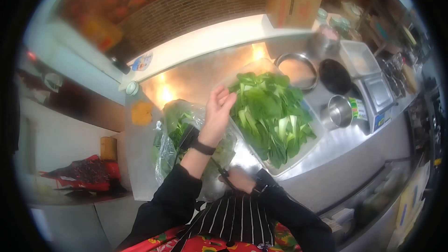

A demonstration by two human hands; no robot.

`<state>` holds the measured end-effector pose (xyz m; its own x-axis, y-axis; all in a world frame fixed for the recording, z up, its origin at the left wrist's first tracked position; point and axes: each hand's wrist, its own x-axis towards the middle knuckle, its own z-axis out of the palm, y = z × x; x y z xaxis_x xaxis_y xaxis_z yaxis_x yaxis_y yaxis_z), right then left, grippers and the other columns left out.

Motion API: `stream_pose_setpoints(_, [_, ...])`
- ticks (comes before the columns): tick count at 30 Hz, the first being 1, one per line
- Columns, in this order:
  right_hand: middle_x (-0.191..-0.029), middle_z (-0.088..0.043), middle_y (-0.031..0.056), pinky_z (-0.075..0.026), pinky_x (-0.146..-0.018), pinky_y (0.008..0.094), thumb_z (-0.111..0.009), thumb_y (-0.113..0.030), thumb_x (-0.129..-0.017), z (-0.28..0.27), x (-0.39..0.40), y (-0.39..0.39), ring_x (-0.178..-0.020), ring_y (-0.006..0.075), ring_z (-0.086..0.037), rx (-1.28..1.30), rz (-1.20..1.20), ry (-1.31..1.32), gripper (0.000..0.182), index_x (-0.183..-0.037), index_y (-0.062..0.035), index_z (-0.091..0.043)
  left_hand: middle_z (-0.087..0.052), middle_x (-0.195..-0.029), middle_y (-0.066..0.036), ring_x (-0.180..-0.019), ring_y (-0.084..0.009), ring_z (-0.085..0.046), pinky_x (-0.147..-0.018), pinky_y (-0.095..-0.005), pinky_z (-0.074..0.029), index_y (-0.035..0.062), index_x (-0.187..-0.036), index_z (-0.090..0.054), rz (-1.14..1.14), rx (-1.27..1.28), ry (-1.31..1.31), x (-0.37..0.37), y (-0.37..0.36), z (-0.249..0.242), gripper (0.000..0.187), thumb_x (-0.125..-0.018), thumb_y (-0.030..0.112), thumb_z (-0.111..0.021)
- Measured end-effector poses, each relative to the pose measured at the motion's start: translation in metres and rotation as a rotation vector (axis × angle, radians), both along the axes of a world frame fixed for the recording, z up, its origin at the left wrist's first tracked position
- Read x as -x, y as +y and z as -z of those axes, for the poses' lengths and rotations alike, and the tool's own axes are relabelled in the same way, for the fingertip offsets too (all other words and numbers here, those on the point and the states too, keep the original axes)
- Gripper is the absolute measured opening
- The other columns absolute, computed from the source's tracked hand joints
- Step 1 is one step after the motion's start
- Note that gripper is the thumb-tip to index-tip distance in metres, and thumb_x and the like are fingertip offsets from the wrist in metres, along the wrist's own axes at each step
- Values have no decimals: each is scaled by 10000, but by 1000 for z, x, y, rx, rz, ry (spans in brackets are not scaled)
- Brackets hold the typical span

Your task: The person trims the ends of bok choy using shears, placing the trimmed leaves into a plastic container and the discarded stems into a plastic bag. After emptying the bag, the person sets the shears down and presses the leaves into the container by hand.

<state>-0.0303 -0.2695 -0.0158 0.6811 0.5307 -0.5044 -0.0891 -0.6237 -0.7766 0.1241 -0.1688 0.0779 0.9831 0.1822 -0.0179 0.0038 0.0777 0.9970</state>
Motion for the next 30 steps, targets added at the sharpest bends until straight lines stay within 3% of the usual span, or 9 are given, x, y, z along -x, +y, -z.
stream_pose_setpoints(2, [-696, -663, 245, -488, -641, 488, -700, -478, -841, -7, 1, -9, -652, 387, -665, -16, 137, 93, 531, -798, 51, -715, -679, -1159, -114, -1041, -210, -646, -889, -372, -509, -22, -1224, -588, 112, -40, 67, 21, 28, 10, 402, -952, 250, -707])
stream_pose_setpoints(6, [-732, -665, 215, -476, -605, 448, -611, -416, -885, 1, 7, -19, -588, 353, -623, -82, 275, 164, 483, -856, 60, -686, -708, -1042, -181, -969, -284, -682, -834, -409, -511, -22, -1004, -662, 119, -408, 281, 48, 84, 32, 242, -904, 198, -681])
stream_pose_setpoints(8, [-731, -650, 163, -488, -559, 414, -620, -405, -893, 17, 8, -21, -551, 292, -609, -113, 306, 195, 458, -865, 51, -660, -695, -1067, -196, -960, -321, -680, -849, -409, -524, -18, -909, -673, 236, -953, 338, 53, 110, 36, 128, -861, 94, -634])
stream_pose_setpoints(11, [-659, -552, 36, -485, -462, 315, -636, -368, -913, 3, 4, -20, -531, 155, -578, -167, 415, 438, 359, -854, -16, -604, -678, -1105, -199, -1007, -367, -648, -876, -445, -533, -7, -896, -682, 311, -1462, 207, 51, 159, 91, 122, -813, 39, -605])
stream_pose_setpoints(16, [-688, -550, 25, -483, -457, 291, -623, -354, -932, -4, -4, -10, -553, 130, -559, -162, 348, 462, 336, -916, -18, -606, -663, -1171, -134, -1125, -336, -603, -939, -425, -514, 28, -971, -731, 249, -1427, 41, 11, 179, 111, 211, -791, 56, -624])
stream_pose_setpoints(19, [-708, -543, 18, -480, -450, 264, -612, -334, -953, -20, -5, -8, -583, 105, -555, -164, 342, 476, 313, -973, -22, -606, -641, -1248, -78, -1237, -313, -527, -1036, -485, -419, 151, -1129, -718, 302, -1716, 23, -15, 197, 161, 322, -824, 119, -620])
stream_pose_setpoints(26, [-702, -543, 23, -476, -458, 260, -620, -330, -951, -11, 3, -21, -566, 108, -546, -202, 408, 432, 314, -971, -16, -602, -638, -1237, -87, -1262, -297, -503, -1066, -478, -371, 169, -1198, -668, 345, -1840, -306, -38, 218, 159, 315, -919, 208, -527])
stream_pose_setpoints(28, [-704, -545, 23, -478, -463, 260, -618, -326, -953, -14, 6, -25, -566, 109, -546, -196, 404, 424, 314, -972, -12, -602, -644, -1227, -94, -1260, -298, -501, -1070, -505, -355, 182, -1179, -667, 287, -1638, -286, -45, 220, 158, 301, -931, 233, -503])
stream_pose_setpoints(30, [-725, -556, 24, -476, -469, 261, -624, -323, -953, -18, 9, -25, -566, 110, -556, -237, 441, 462, 317, -963, -7, -598, -649, -1215, -104, -1245, -315, -509, -1068, -541, -344, 174, -1159, -655, 594, -1961, -393, -45, 221, 125, 301, -885, 277, -584])
